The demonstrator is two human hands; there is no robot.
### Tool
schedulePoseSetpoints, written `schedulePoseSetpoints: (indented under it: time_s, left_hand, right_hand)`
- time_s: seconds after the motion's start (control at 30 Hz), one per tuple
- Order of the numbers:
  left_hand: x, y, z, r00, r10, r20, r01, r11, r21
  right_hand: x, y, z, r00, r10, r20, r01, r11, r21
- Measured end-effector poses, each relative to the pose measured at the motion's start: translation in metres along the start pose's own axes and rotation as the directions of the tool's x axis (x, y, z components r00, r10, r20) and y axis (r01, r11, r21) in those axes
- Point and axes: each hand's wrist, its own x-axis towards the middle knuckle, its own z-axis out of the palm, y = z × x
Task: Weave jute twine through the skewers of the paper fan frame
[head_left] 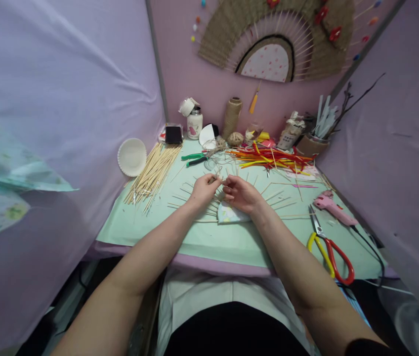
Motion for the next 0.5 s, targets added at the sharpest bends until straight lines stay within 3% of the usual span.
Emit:
schedulePoseSetpoints:
  time_s: [0.2,0.27,0.37,0.5]
  left_hand:
    - [-0.001,0.003,0.001,0.999,-0.046,-0.015,0.044,0.995,-0.089]
    - [-0.002,0.005,0.001,0.998,-0.067,0.001,0.066,0.988,-0.142]
    - [-0.003,0.006,0.002,0.996,-0.082,0.030,0.087,0.973,-0.214]
    - [-0.003,0.007,0.001,0.996,-0.047,0.073,0.065,0.960,-0.274]
  right_hand:
    - [-0.002,-0.012,-0.002,0.996,-0.089,0.013,0.088,0.995,0.035]
    - [-0.001,-0.013,-0.003,0.983,-0.175,-0.062,0.175,0.984,-0.005]
    - [0.001,-0.008,-0.002,0.912,-0.357,-0.199,0.317,0.925,-0.208]
    - [0.001,0.003,0.000,0.886,-0.457,-0.084,0.346,0.769,-0.537]
